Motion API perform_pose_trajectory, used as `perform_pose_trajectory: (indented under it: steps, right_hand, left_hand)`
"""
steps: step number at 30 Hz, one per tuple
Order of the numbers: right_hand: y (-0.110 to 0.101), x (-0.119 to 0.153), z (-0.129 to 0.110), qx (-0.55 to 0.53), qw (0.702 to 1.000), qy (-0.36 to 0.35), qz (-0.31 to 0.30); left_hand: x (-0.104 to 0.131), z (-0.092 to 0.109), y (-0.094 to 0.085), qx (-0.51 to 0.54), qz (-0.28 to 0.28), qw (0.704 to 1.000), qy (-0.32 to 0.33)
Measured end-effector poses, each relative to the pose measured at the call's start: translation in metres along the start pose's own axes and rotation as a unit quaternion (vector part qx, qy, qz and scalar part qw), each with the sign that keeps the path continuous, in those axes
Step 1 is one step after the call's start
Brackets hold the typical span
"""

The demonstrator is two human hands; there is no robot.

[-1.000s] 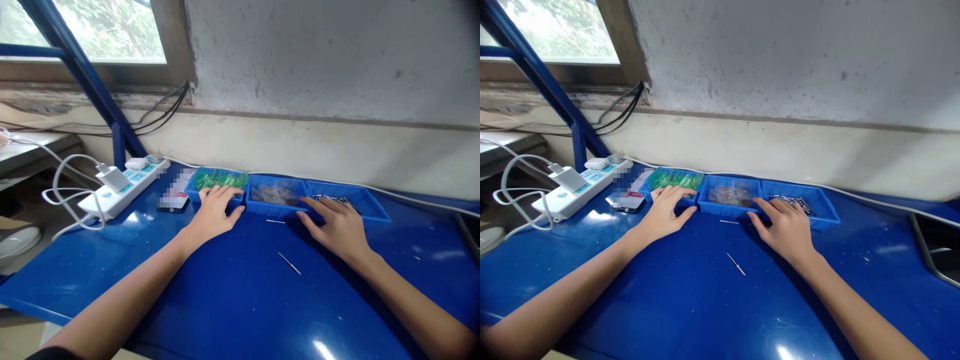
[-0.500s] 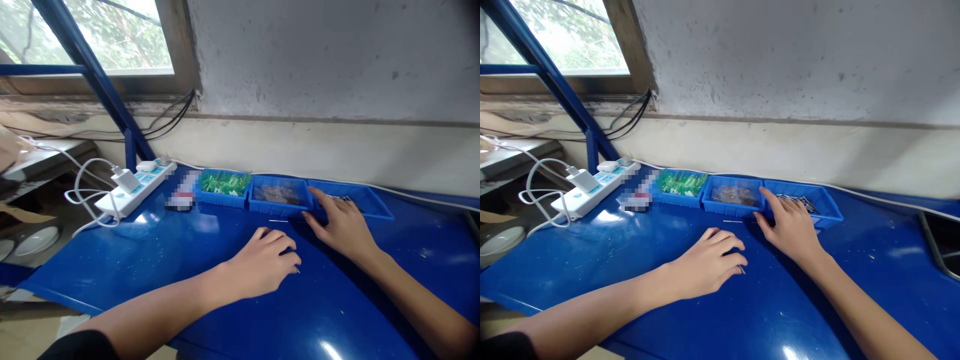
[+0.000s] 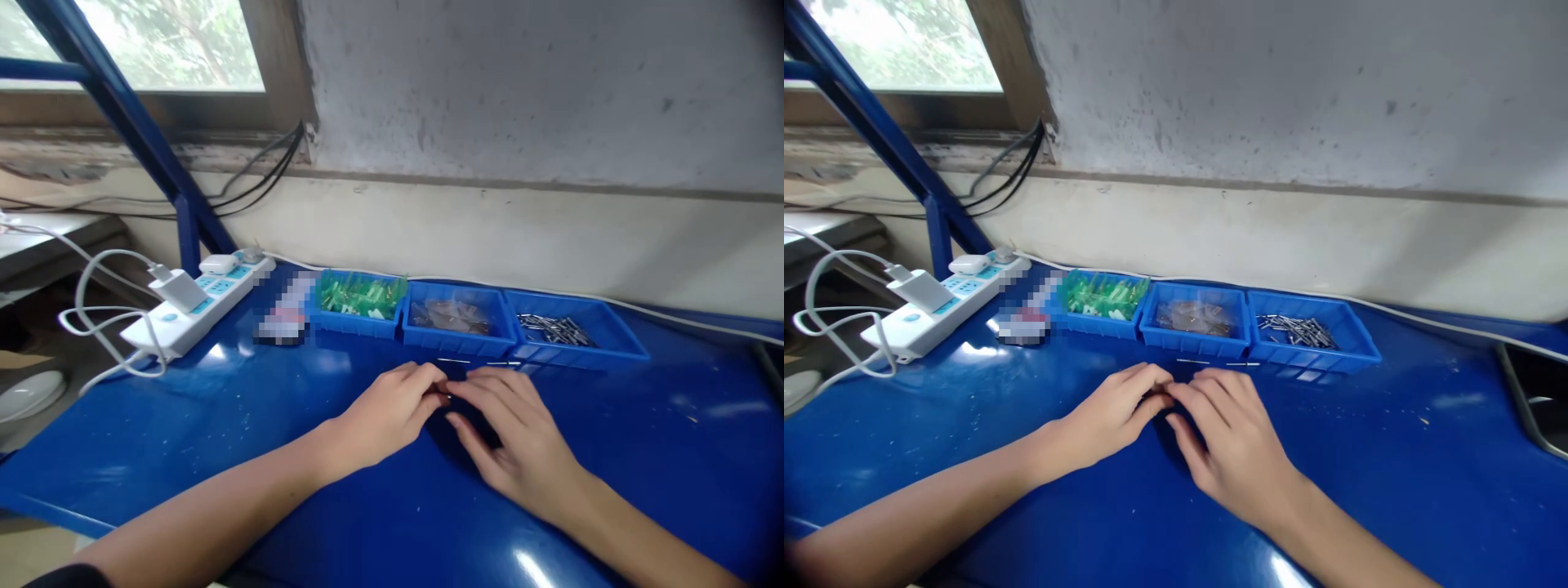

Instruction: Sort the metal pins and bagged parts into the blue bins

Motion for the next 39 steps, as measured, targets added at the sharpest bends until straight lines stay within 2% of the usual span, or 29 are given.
perform_pose_trajectory:
  steps: [4,8,16,22,29,34,39]
  right_hand:
    - [0.009,0.004,0.003,-0.077,0.996,0.016,-0.049]
    - [0.005,0.004,0.006,-0.077,0.995,0.011,-0.061]
    - [0.007,0.003,-0.001,-0.020,0.999,0.030,-0.033]
    - [0.006,0.004,0.010,-0.009,0.997,0.076,-0.012]
    - [0.006,0.005,0.006,-0.010,0.997,0.081,-0.015]
    - [0.007,0.004,0.005,-0.002,0.999,0.044,-0.019]
    - [0.008,0.003,0.010,0.005,0.999,0.054,-0.001]
  left_hand:
    - [0.002,0.000,0.002,0.071,0.001,0.997,-0.017]
    - [0.002,-0.002,0.002,0.091,0.029,0.995,-0.026]
    - [0.002,0.000,0.005,0.096,0.035,0.995,-0.008]
    - [0.000,0.003,0.004,0.037,0.095,0.995,0.013]
    - [-0.001,0.002,0.003,0.018,0.051,0.998,-0.035]
    - [-0.001,0.004,0.003,0.019,0.029,0.999,-0.026]
    - [-0.001,0.007,0.001,0.023,0.029,0.999,-0.018]
Point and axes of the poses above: each hand's wrist, its own x-axis away from the middle knuckle, its own y-axis out of the palm, z = x × y, the point moved 1 cm from there along -x, towards the middle knuckle, and after that the axes turned 10 degrees about y, right-handed, at the moved point
